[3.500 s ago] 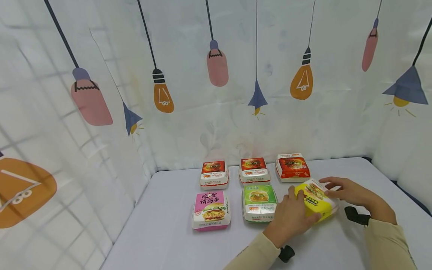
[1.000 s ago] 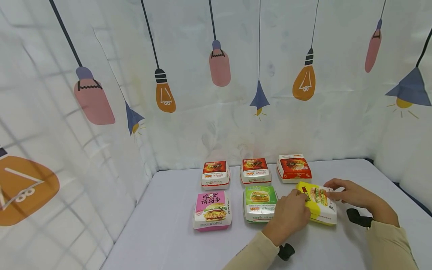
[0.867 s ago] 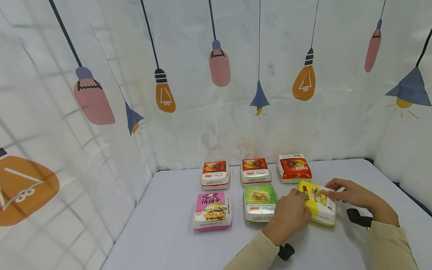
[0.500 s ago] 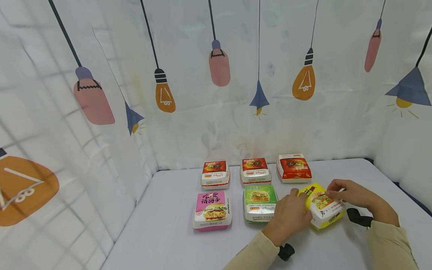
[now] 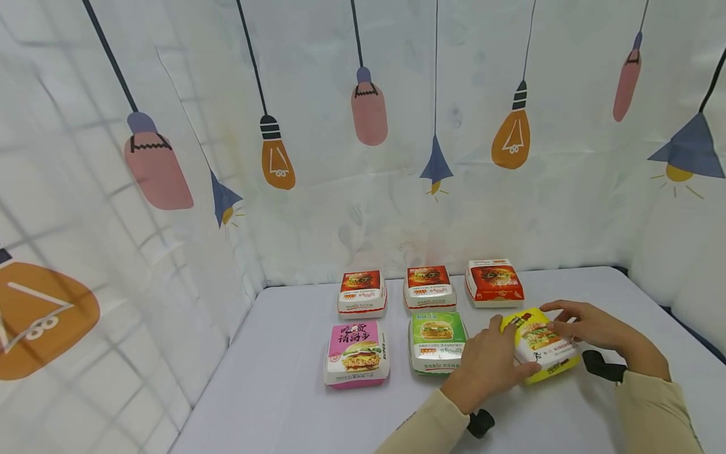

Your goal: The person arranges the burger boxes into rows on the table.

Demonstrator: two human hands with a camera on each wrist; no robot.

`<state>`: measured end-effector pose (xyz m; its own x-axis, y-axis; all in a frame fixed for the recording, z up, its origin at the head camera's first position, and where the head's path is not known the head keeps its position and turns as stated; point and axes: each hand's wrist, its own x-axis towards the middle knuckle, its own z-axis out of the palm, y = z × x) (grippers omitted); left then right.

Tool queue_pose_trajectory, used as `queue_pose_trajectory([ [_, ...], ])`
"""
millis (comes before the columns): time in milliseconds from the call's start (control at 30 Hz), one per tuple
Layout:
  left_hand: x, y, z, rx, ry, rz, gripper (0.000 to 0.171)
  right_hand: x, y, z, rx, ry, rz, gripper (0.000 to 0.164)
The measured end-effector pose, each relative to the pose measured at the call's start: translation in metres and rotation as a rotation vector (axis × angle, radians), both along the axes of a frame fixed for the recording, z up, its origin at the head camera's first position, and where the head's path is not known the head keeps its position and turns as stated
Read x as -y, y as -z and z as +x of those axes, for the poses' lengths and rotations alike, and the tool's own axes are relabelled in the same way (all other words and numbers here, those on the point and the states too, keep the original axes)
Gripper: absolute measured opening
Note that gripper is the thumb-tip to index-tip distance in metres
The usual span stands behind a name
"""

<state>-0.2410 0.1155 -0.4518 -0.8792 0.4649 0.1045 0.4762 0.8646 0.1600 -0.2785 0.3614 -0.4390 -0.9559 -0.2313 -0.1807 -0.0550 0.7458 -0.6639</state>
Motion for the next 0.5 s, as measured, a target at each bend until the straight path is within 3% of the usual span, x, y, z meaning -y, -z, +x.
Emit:
queue_pose_trajectory([
  [500,0.0043,-0.0015,-0.002,-0.055,0.068,-0.037,0.047,0.0001,0.0021,-0.0007,0.016,-0.03,-0.01,0.074],
])
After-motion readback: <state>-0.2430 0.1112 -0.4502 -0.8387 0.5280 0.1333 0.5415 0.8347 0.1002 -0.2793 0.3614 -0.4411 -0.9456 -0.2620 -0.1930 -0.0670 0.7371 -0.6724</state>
